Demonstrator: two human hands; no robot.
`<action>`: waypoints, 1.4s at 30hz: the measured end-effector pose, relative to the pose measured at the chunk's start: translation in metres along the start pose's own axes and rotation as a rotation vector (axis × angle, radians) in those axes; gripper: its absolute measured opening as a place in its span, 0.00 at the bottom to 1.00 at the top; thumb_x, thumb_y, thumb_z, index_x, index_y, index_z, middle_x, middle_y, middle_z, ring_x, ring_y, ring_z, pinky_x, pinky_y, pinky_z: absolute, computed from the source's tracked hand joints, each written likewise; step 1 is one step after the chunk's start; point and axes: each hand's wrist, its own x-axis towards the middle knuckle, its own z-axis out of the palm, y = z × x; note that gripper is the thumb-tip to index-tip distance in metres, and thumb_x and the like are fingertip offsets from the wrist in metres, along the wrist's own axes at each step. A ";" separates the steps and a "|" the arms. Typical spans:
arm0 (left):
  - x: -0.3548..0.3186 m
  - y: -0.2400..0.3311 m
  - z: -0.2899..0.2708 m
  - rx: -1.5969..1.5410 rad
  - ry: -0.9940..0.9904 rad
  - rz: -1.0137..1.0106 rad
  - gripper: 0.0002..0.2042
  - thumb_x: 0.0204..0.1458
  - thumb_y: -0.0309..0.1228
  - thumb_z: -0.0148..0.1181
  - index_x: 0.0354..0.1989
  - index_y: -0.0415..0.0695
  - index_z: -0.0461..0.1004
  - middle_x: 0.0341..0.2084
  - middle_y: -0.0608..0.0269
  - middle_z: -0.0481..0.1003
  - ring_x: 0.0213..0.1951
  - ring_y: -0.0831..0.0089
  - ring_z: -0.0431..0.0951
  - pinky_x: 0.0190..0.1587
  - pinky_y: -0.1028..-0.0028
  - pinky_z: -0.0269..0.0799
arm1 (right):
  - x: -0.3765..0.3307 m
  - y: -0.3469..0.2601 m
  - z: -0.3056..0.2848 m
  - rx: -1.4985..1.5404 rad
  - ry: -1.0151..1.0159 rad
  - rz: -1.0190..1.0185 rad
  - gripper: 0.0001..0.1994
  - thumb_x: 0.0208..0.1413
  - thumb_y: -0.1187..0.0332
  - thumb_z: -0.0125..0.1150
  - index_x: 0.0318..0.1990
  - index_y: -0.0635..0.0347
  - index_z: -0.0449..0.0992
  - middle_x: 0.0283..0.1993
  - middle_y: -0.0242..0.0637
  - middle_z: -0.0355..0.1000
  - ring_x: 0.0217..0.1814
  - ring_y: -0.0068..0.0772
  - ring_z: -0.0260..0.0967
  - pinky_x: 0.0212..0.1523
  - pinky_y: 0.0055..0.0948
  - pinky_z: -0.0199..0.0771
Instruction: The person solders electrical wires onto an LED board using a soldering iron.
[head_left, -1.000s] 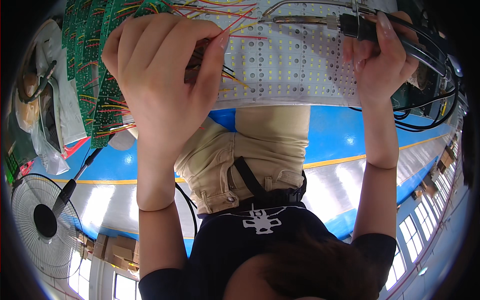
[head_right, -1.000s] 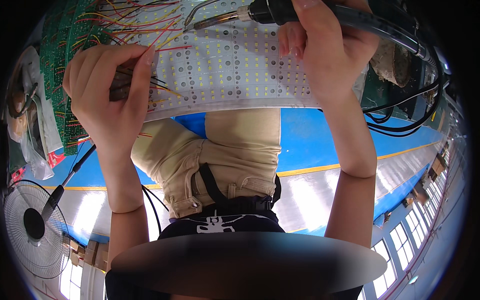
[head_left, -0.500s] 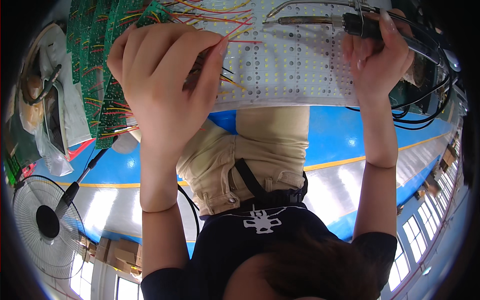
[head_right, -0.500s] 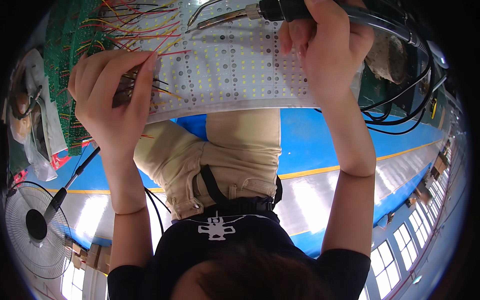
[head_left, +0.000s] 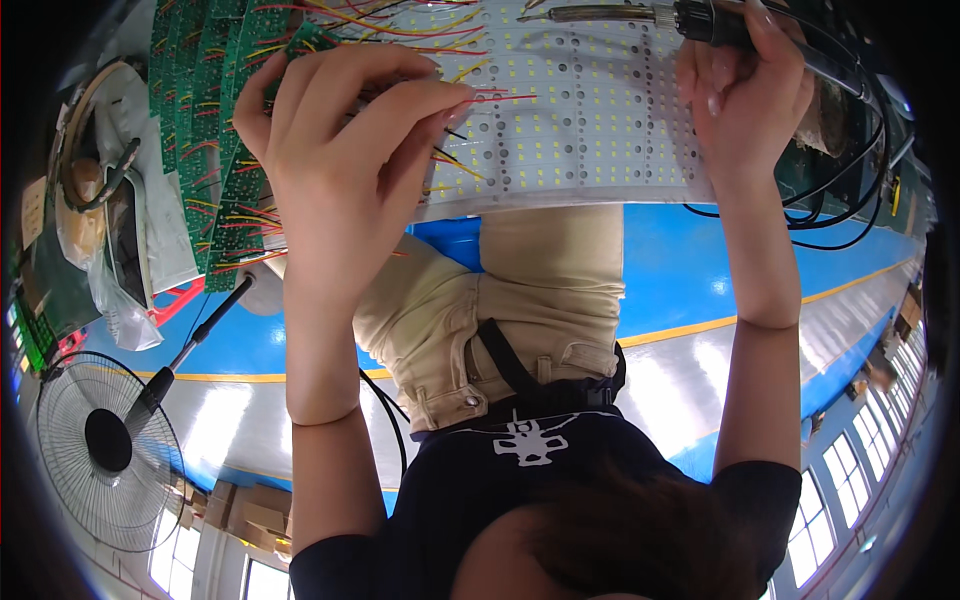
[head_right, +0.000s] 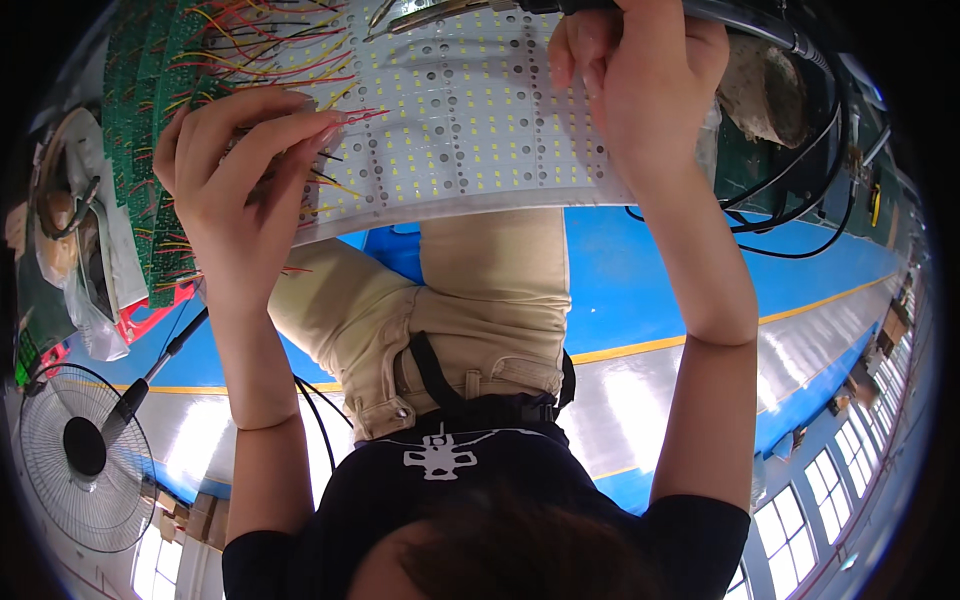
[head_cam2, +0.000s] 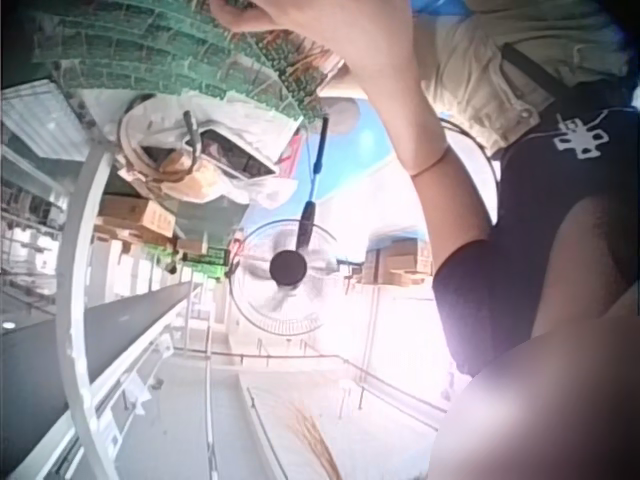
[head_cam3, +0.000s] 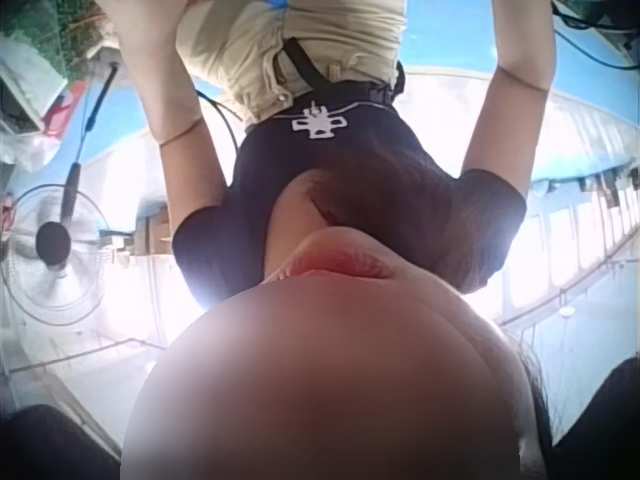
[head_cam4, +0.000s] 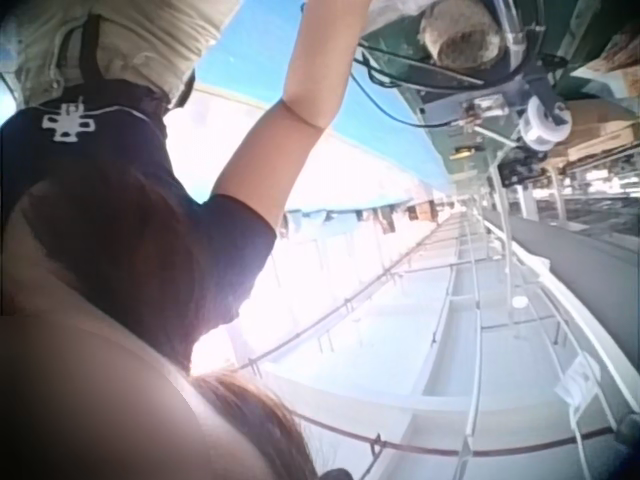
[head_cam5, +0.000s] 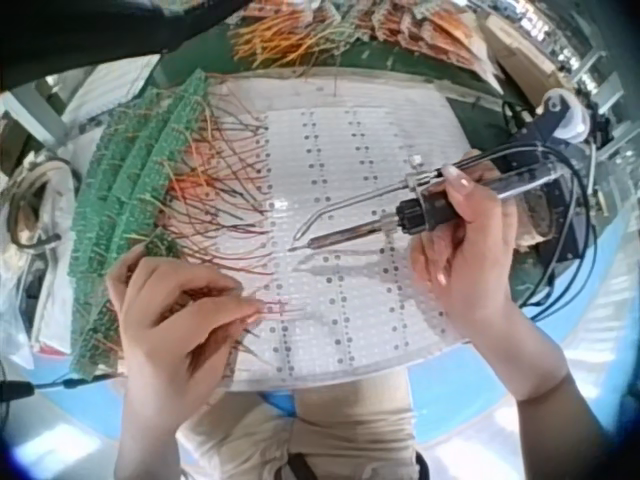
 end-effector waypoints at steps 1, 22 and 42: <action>0.000 0.000 0.000 -0.024 0.001 -0.007 0.07 0.44 0.26 0.69 0.33 0.52 0.82 0.36 0.73 0.79 0.39 0.74 0.76 0.55 0.67 0.57 | 0.004 0.008 -0.008 0.027 -0.027 -0.010 0.12 0.63 0.61 0.50 0.30 0.59 0.65 0.08 0.29 0.52 0.04 0.24 0.45 0.08 0.26 0.55; -0.002 0.002 -0.003 0.008 0.027 0.016 0.06 0.46 0.26 0.69 0.33 0.51 0.83 0.32 0.73 0.78 0.37 0.72 0.76 0.54 0.66 0.61 | 0.006 0.012 -0.007 -0.005 -0.055 -0.032 0.10 0.62 0.64 0.52 0.31 0.56 0.64 0.08 0.28 0.52 0.04 0.23 0.46 0.08 0.26 0.57; -0.001 -0.002 0.003 -0.006 0.014 -0.023 0.03 0.49 0.29 0.65 0.32 0.47 0.78 0.36 0.70 0.78 0.41 0.70 0.75 0.55 0.66 0.57 | 0.006 0.015 -0.007 -0.044 -0.083 -0.146 0.09 0.62 0.65 0.51 0.31 0.59 0.65 0.09 0.28 0.53 0.05 0.23 0.45 0.08 0.27 0.58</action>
